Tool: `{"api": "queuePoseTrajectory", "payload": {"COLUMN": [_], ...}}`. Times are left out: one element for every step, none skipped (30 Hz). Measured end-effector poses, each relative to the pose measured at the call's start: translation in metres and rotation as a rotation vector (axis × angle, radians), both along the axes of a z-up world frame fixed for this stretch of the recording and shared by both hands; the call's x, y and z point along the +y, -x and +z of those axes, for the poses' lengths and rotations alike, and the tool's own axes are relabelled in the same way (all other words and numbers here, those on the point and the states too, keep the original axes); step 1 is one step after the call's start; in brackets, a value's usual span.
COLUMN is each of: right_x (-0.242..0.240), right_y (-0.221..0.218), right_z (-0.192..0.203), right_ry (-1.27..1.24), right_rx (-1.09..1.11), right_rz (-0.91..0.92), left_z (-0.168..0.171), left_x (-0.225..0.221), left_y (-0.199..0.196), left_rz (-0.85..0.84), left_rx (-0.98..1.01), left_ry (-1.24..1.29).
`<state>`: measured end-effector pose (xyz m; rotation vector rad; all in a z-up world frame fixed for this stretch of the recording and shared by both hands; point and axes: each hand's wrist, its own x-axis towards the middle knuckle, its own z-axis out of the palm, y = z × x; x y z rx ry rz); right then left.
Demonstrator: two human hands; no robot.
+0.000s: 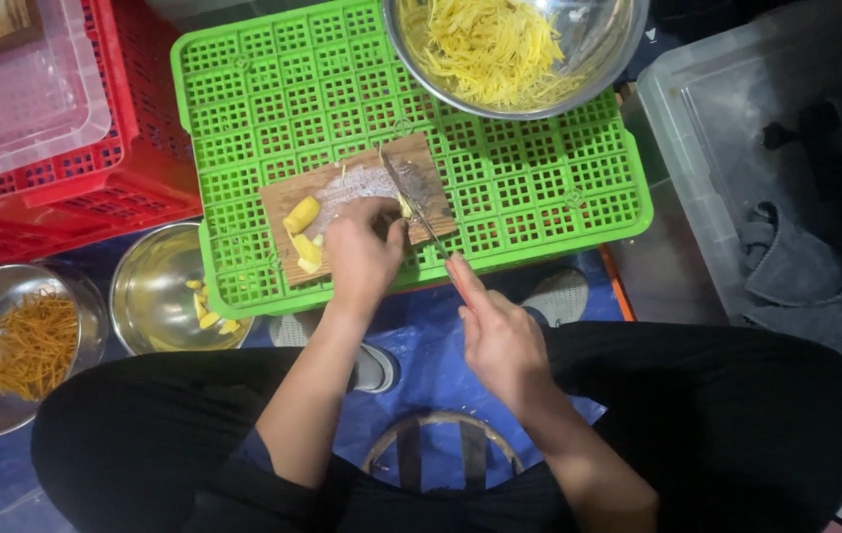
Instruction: Slicing a root vegetable into thin strips using a knife on a wooden cutting board in a food preparation area.
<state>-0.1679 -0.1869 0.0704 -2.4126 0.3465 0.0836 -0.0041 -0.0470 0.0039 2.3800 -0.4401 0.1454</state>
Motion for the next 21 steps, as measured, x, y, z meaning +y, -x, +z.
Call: {"api": "queuePoseTrajectory", "payload": {"right_x": [0.002, 0.003, 0.005, 0.005, 0.006, 0.007, 0.006, 0.007, 0.007, 0.008, 0.009, 0.010, 0.013, 0.016, 0.019, 0.021, 0.022, 0.024, 0.024, 0.024, 0.024], "right_y": [0.002, 0.004, 0.005, 0.006, 0.006, 0.006, 0.006, 0.006, 0.005, 0.004, 0.002, 0.000, -0.001, -0.002, -0.003, -0.004, -0.004, -0.004, -0.003, -0.003, -0.003], "right_z": [0.000, -0.001, -0.001, 0.000, 0.001, 0.003, 0.003, 0.002, 0.002, 0.006, 0.011, 0.016, 0.021, 0.026, 0.030, 0.031, 0.032, 0.032, 0.031, 0.029, 0.028], "right_ry": [0.000, 0.037, 0.074, 0.077, 0.105, 0.133, 0.136, 0.115, 0.094, 0.096, 0.046, -0.006, -0.004, -0.017, -0.030, -0.026, -0.016, -0.006, -0.001, -0.012, -0.024], "right_rx": [0.002, 0.005, 0.009, 0.011, -0.006, -0.024, -0.022, -0.028, -0.033, -0.031, -0.058, -0.085, -0.084, -0.089, -0.094, -0.092, -0.104, -0.115, -0.111, -0.128, -0.144], "right_rz": [0.003, 0.020, 0.036, 0.039, 0.042, 0.045, 0.048, 0.045, 0.042, 0.048, 0.025, 0.005, 0.015, 0.018, 0.020, 0.030, 0.031, 0.033, 0.043, 0.034, 0.026], "left_z": [-0.003, -0.006, -0.009, -0.013, -0.017, -0.021, -0.023, -0.025, -0.027, -0.024, -0.022, -0.019, -0.022, -0.025, -0.028, -0.027, -0.026, -0.026, -0.026, -0.027, -0.027], "left_x": [0.000, -0.001, -0.002, -0.001, -0.001, 0.000, -0.001, -0.002, -0.002, -0.001, 0.000, 0.001, 0.001, 0.001, 0.001, 0.001, 0.001, 0.000, 0.001, 0.001, 0.002], "left_y": [-0.001, -0.002, -0.004, -0.005, -0.006, -0.007, -0.007, -0.007, -0.007, -0.006, -0.005, -0.005, -0.005, -0.005, -0.006, -0.006, -0.006, -0.005, -0.005, -0.005, -0.005], "left_rz": [0.003, -0.014, -0.030, -0.028, -0.025, -0.022, -0.019, -0.011, -0.003, 0.003, -0.010, -0.021, -0.011, -0.029, -0.047, -0.038, -0.072, -0.105, -0.095, -0.121, -0.147], "left_rx": [0.002, -0.002, -0.006, -0.004, -0.001, 0.002, 0.004, 0.001, -0.002, -0.001, -0.024, -0.047, -0.047, -0.058, -0.070, -0.069, -0.099, -0.127, -0.125, -0.175, -0.225], "left_ry": [0.000, 0.021, 0.041, 0.044, 0.056, 0.068, 0.072, 0.089, 0.106, 0.109, 0.119, 0.128, 0.130, 0.146, 0.163, 0.168, 0.172, 0.177, 0.182, 0.142, 0.101]}}
